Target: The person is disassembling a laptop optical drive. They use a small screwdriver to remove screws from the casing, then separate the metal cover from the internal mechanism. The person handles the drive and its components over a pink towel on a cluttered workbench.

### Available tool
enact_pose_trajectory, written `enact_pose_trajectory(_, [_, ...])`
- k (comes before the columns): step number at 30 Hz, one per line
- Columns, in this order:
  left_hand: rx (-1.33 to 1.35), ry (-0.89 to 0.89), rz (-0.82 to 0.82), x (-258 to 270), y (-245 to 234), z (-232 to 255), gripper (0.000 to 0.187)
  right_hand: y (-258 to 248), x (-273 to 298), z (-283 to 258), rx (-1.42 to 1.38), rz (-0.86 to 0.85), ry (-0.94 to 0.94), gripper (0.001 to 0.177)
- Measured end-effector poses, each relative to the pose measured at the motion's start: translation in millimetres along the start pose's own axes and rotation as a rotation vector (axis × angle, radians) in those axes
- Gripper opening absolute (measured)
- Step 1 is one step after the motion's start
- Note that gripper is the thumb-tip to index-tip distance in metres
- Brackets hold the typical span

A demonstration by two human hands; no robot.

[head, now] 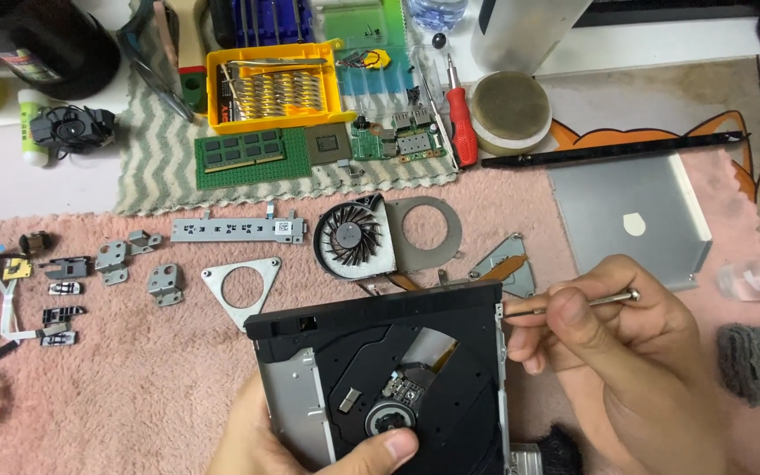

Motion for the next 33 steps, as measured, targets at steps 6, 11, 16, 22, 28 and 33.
enact_pose_trajectory(6, [-0.033, 0.05, 0.011, 3, 11, 13, 0.085, 6, 6, 3, -0.016, 0.013, 0.054, 0.006])
enact_pose_trajectory(11, [-0.059, 0.095, 0.021, 7, 13, 22, 0.086, 8, 6, 6, -0.03, 0.021, 0.098, 0.005])
enact_pose_trajectory(16, [-0.092, 0.145, 0.046, -1, -1, 21, 0.087, 5, 3, 14, -0.057, 0.023, 0.146, 0.005])
enact_pose_trajectory(22, [-0.12, 0.215, 0.129, -1, -29, 2, 0.089, 7, -2, 21, -0.121, -0.021, 0.214, 0.004])
enact_pose_trajectory(28, [0.023, 0.184, -0.042, 6, -21, 6, 0.077, -8, -10, 45, 0.107, -0.033, 0.155, 0.013])
enact_pose_trajectory(33, [-0.081, 0.373, -0.121, -1, -29, 5, 0.061, -62, -26, 118, 0.24, -0.066, 0.172, 0.037])
Point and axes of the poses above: each hand's wrist, its own x-axis away from the middle knuckle, its own y-axis out of the palm, z = x × y, the point moved 3 cm from there along -x, towards the middle knuckle, and after that the axes turned 3 degrees about x, right-handed, at the moved point
